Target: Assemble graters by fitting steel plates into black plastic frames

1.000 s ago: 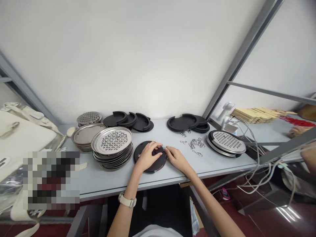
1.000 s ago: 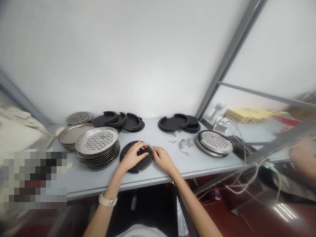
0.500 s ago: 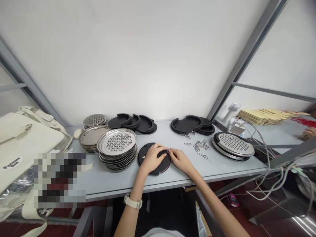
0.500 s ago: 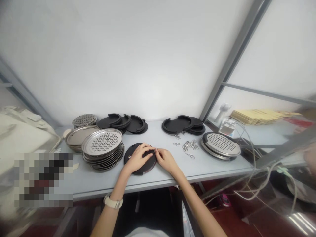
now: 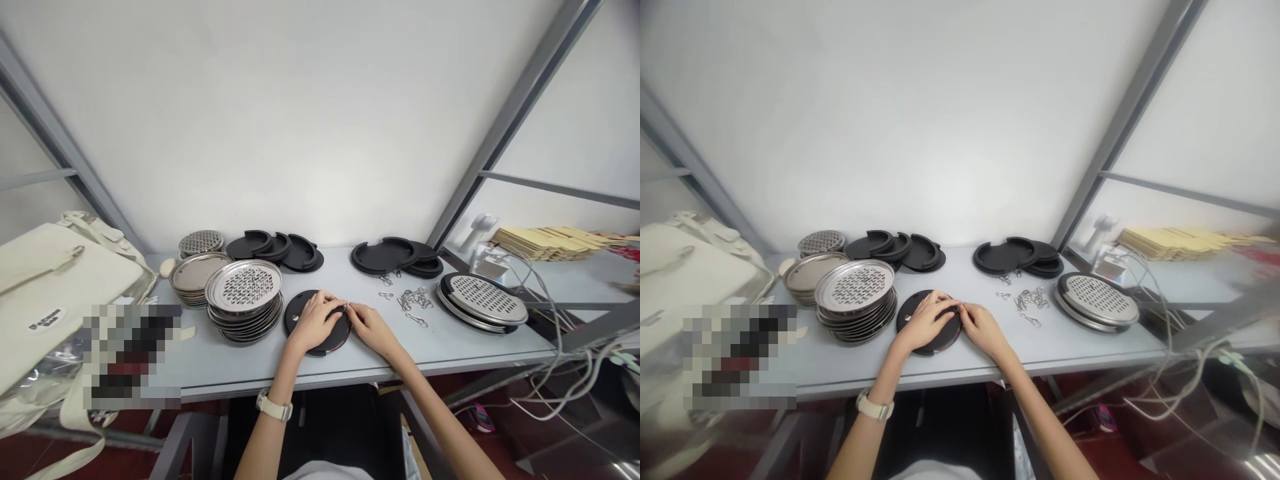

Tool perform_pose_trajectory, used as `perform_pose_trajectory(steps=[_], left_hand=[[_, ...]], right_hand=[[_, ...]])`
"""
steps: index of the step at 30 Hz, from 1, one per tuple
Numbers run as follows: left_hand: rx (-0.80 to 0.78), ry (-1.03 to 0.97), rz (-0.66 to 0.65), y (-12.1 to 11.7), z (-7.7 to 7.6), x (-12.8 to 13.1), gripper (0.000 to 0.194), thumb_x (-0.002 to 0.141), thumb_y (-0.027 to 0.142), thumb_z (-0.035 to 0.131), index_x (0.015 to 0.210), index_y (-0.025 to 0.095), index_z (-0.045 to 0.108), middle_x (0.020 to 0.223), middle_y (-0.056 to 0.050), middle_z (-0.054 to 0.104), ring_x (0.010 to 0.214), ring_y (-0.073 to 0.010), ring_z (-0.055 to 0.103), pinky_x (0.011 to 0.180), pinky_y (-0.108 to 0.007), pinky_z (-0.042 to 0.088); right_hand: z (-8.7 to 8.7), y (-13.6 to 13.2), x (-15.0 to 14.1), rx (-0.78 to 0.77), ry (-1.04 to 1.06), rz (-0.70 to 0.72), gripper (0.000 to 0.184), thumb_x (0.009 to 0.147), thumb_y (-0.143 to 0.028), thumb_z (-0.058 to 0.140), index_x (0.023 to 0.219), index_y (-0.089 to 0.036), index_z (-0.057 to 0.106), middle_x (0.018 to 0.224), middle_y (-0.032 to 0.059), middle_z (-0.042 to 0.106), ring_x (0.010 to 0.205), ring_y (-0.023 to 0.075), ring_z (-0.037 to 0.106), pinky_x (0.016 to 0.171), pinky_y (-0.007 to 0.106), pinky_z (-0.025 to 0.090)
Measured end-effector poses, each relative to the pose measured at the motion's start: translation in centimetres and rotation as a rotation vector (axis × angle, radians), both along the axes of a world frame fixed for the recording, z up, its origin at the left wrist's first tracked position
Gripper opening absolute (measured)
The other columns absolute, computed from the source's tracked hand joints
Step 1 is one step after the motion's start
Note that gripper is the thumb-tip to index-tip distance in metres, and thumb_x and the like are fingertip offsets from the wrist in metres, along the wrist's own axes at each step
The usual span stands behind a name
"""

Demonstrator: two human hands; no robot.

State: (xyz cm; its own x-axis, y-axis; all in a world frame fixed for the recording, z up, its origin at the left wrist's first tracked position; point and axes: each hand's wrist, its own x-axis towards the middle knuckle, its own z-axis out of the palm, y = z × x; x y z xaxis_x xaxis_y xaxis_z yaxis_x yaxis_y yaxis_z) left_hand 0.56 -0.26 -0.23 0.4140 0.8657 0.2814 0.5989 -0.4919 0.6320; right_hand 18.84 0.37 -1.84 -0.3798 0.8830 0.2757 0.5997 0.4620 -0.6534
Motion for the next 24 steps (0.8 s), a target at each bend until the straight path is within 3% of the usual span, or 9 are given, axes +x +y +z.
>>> perform_pose_trajectory(steps=[9,24], left_hand=[[0.001,0.027,0.000,-0.03,0.16,0.08,0.033,0.094,0.024,0.046,0.124,0.029,0.058,0.114,-0.006,0.053,0.112,-0.0218,0.050,0.103,-0.041,0.038],[-0.010,-0.057,-0.013,-0.17,0.36,-0.08,0.033,0.092,0.021,0.048,0.122,0.028,0.061,0.112,-0.006,0.056,0.110,-0.0212,0.051,0.102,-0.039,0.039]], right_hand=[[-0.04,0.05,0.01,0.012,-0.007,-0.008,0.037,0.099,-0.032,0.031,0.082,-0.018,0.061,0.074,0.0042,0.065,0.069,0.0186,0.058,0.067,0.029,0.041],[-0.12,0.06,0.13,0.016,-0.013,0.001,0.036,0.100,-0.034,0.031,0.072,-0.020,0.050,0.068,0.0010,0.059,0.066,0.0166,0.055,0.062,0.027,0.039]])
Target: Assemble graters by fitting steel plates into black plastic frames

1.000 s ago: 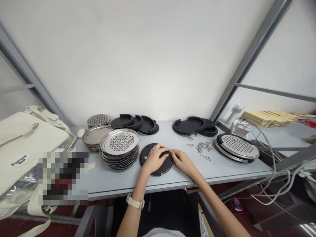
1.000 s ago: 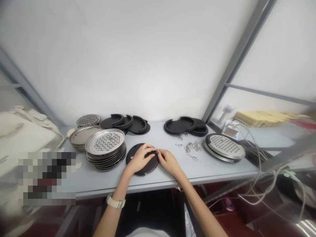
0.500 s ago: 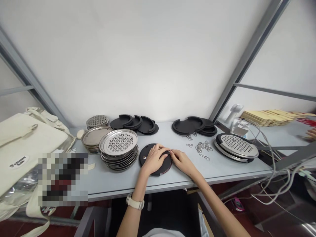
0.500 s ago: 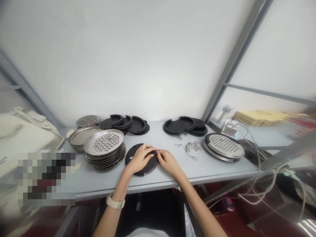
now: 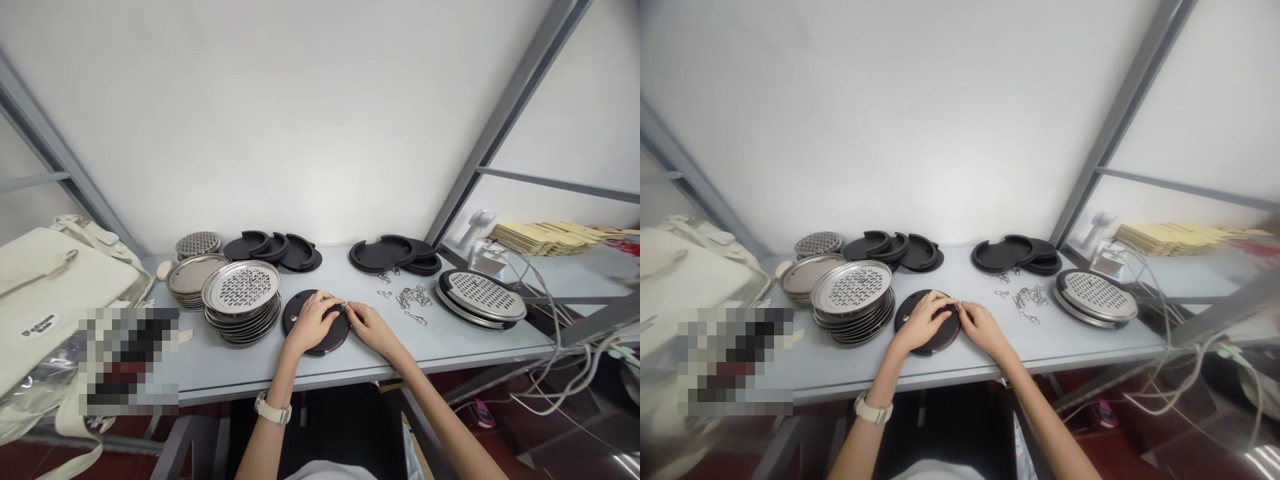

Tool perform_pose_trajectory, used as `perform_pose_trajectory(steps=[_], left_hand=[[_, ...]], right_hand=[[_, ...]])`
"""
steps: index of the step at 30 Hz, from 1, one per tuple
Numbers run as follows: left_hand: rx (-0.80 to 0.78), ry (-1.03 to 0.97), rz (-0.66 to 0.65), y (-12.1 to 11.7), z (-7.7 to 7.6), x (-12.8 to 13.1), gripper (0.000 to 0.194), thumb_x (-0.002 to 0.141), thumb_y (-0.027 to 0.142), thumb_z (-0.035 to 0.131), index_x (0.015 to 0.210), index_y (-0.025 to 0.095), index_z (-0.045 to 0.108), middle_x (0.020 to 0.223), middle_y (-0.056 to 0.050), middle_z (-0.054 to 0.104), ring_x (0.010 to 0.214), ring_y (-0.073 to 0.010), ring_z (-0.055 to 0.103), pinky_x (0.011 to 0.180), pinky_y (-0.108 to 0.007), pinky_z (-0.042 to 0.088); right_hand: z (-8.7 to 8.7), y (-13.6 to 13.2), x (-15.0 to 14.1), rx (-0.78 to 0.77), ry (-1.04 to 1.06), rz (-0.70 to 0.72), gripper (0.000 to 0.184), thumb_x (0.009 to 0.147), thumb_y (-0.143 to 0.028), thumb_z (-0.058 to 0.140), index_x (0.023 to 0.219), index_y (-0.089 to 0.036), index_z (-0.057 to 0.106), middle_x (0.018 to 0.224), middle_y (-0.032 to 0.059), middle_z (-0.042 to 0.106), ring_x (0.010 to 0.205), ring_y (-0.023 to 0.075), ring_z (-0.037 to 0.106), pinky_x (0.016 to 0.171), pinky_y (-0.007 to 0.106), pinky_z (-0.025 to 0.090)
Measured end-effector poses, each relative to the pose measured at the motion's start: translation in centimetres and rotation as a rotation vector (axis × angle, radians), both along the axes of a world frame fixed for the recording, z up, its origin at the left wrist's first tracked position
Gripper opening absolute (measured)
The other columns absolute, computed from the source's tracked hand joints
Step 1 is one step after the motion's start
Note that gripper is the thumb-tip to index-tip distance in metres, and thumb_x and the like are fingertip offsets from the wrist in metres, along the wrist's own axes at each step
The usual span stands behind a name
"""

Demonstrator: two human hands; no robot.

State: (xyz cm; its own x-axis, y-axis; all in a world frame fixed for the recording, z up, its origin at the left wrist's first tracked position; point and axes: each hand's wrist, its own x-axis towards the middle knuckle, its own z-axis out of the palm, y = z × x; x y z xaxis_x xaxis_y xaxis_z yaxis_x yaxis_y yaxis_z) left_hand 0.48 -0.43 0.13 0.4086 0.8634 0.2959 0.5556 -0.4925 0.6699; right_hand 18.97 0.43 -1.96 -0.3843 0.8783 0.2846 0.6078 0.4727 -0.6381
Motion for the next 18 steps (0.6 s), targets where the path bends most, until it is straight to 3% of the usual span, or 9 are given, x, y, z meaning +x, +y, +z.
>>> perform_pose_trajectory(steps=[18], left_hand=[[-0.018,-0.037,-0.003,0.13,-0.03,-0.04,0.032,0.090,0.019,0.050,0.119,0.027,0.062,0.112,-0.006,0.058,0.109,-0.0213,0.053,0.101,-0.038,0.041]], right_hand=[[0.21,-0.05,-0.05,-0.003,-0.013,-0.010,0.035,0.099,-0.034,0.031,0.072,-0.020,0.050,0.067,0.0012,0.058,0.065,0.0169,0.054,0.061,0.027,0.039]])
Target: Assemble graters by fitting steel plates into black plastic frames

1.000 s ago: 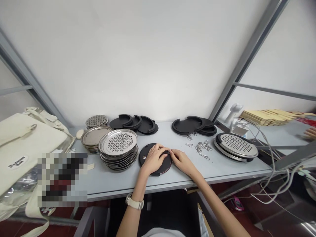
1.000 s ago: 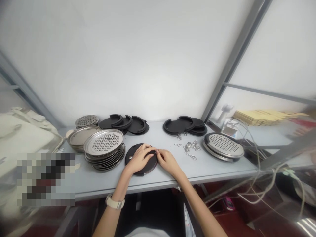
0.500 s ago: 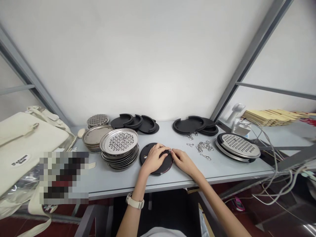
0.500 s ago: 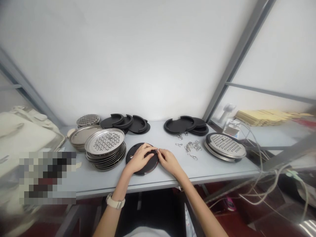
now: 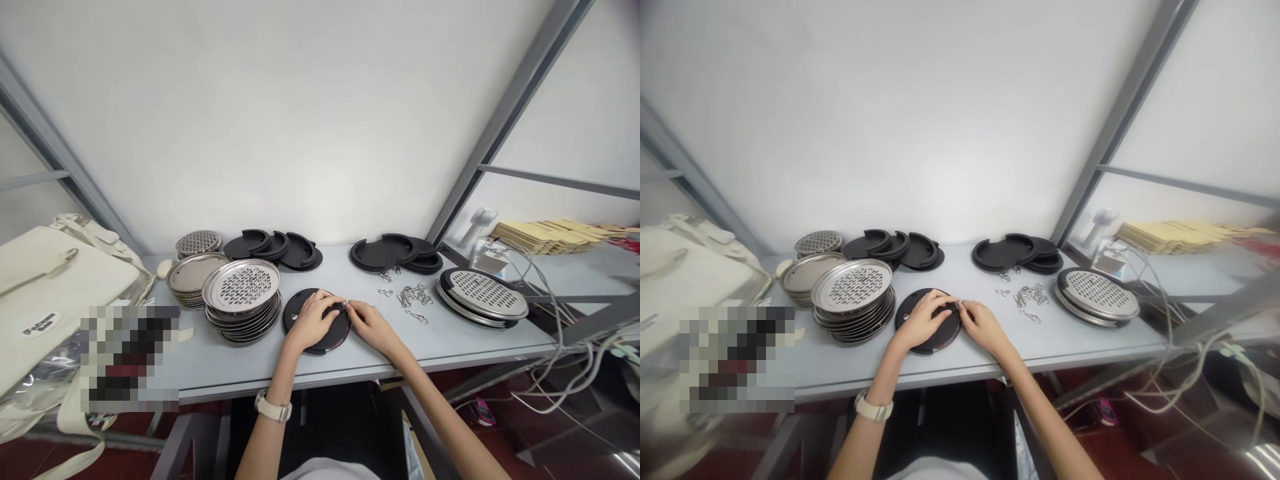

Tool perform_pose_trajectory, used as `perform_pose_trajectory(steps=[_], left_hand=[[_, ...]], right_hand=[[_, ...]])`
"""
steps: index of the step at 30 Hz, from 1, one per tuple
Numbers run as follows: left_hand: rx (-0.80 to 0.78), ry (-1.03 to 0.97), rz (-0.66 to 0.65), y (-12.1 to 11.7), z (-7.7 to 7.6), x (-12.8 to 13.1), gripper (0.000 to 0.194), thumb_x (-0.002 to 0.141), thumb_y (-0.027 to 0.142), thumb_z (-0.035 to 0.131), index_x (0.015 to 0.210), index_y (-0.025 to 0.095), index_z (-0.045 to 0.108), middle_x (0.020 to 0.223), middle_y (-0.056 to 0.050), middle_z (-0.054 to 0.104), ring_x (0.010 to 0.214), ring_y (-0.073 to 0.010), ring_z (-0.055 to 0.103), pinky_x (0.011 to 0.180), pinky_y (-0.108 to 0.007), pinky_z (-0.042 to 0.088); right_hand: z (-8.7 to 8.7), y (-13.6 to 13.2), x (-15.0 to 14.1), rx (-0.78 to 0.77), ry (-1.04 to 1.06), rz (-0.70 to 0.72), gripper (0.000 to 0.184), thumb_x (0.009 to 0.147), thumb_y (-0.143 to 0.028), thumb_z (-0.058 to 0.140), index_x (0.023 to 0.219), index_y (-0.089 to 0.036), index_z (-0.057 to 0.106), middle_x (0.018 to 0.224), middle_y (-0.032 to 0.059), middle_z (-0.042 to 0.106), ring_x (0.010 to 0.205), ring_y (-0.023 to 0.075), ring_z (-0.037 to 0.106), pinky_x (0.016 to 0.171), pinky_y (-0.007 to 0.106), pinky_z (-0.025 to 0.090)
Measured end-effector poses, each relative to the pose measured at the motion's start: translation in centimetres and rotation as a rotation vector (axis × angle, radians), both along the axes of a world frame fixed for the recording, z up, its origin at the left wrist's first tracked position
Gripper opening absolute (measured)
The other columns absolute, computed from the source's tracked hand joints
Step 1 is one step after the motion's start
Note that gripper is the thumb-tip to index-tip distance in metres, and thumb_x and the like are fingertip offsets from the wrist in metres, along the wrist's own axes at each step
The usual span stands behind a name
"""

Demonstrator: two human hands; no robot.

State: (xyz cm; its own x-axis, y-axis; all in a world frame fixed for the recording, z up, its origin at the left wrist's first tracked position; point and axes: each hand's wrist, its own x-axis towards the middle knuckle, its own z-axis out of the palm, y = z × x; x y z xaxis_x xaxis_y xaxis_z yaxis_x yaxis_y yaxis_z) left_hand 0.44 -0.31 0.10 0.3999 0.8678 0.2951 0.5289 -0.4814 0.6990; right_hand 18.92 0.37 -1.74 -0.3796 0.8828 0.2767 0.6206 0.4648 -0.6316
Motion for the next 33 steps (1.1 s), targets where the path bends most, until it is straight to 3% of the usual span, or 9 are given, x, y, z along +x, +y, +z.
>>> perform_pose_trajectory(steps=[13,33], left_hand=[[0.000,-0.015,-0.004,0.00,0.01,-0.03,0.034,0.090,0.018,0.050,0.120,0.029,0.062,0.111,-0.005,0.058,0.108,-0.0213,0.053,0.101,-0.038,0.041],[-0.018,-0.059,0.014,-0.02,-0.07,0.06,0.027,0.087,0.015,0.053,0.111,0.023,0.064,0.106,-0.006,0.059,0.098,-0.0194,0.057,0.096,-0.037,0.044]], right_hand=[[0.04,-0.04,0.00,-0.005,0.011,-0.009,0.036,0.098,-0.035,0.033,0.071,-0.020,0.051,0.064,0.0005,0.057,0.061,0.0159,0.052,0.058,0.027,0.037],[0.01,-0.06,0.09,-0.041,0.019,-0.014,0.036,0.098,-0.036,0.032,0.069,-0.020,0.047,0.062,-0.0009,0.052,0.059,0.0146,0.048,0.058,0.026,0.036]])
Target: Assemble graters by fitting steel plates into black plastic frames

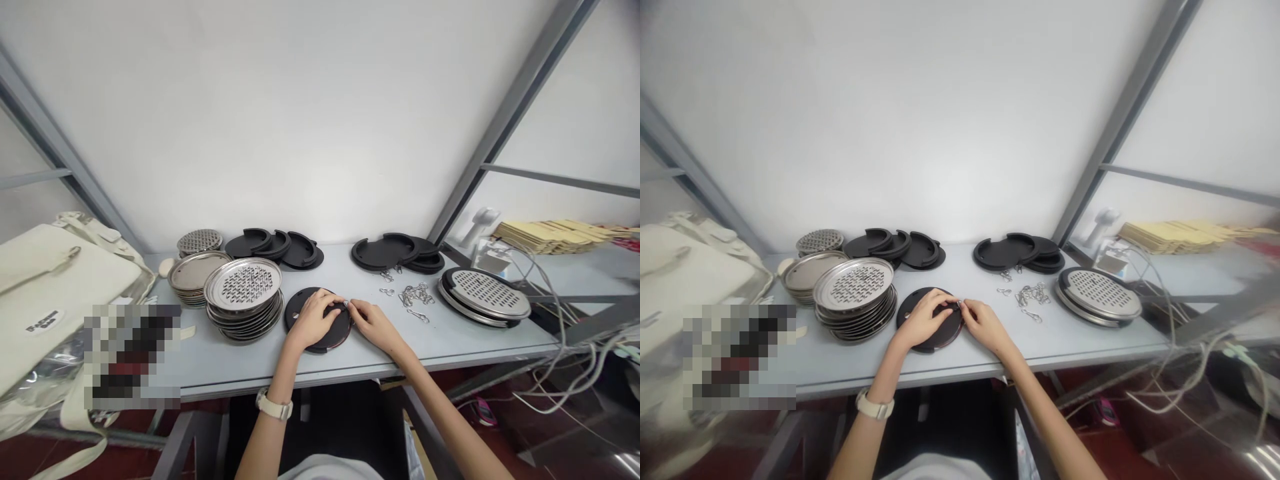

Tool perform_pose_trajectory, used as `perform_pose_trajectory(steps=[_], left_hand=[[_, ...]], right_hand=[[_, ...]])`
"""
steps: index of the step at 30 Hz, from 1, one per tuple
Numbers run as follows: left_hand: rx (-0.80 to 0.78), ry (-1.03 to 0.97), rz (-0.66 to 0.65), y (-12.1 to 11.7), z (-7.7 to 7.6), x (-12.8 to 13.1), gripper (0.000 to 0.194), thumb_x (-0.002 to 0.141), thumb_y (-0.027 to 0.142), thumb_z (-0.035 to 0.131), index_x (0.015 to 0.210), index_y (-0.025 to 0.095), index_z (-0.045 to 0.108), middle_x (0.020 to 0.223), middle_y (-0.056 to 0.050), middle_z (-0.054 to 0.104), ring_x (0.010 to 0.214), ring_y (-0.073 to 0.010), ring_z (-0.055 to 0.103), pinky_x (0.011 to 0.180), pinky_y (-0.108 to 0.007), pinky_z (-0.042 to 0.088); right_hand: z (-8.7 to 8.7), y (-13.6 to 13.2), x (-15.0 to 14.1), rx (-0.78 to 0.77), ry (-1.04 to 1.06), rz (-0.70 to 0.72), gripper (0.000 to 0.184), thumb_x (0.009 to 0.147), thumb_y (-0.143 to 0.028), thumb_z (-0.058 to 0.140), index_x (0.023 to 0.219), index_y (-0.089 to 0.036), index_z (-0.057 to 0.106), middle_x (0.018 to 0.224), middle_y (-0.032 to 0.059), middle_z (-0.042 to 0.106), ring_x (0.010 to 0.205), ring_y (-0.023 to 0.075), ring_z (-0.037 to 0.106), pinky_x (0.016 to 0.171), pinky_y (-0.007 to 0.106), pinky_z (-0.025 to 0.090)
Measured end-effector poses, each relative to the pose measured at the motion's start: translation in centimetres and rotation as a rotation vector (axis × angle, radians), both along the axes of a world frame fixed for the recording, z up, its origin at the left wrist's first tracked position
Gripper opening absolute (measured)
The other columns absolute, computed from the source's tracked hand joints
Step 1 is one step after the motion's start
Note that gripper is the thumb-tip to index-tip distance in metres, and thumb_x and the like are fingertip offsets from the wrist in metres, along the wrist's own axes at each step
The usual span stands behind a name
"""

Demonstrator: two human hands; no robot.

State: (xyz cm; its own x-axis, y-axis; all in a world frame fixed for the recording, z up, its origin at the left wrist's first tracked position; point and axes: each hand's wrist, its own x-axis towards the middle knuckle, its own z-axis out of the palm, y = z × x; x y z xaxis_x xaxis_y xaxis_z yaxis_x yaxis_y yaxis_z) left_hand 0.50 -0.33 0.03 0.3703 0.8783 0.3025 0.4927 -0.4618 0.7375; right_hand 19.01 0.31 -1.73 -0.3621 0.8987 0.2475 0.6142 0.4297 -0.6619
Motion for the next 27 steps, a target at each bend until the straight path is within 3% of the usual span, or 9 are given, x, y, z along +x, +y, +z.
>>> perform_pose_trajectory(steps=[27], left_hand=[[0.016,-0.043,-0.023,0.17,-0.46,-0.11,0.026,0.087,0.015,0.053,0.110,0.022,0.063,0.104,-0.005,0.059,0.095,-0.0179,0.058,0.093,-0.035,0.046]], right_hand=[[0.14,0.08,-0.02,-0.004,0.016,0.023,0.035,0.099,-0.035,0.032,0.069,-0.020,0.043,0.063,-0.0013,0.051,0.060,0.0148,0.048,0.060,0.026,0.035]])
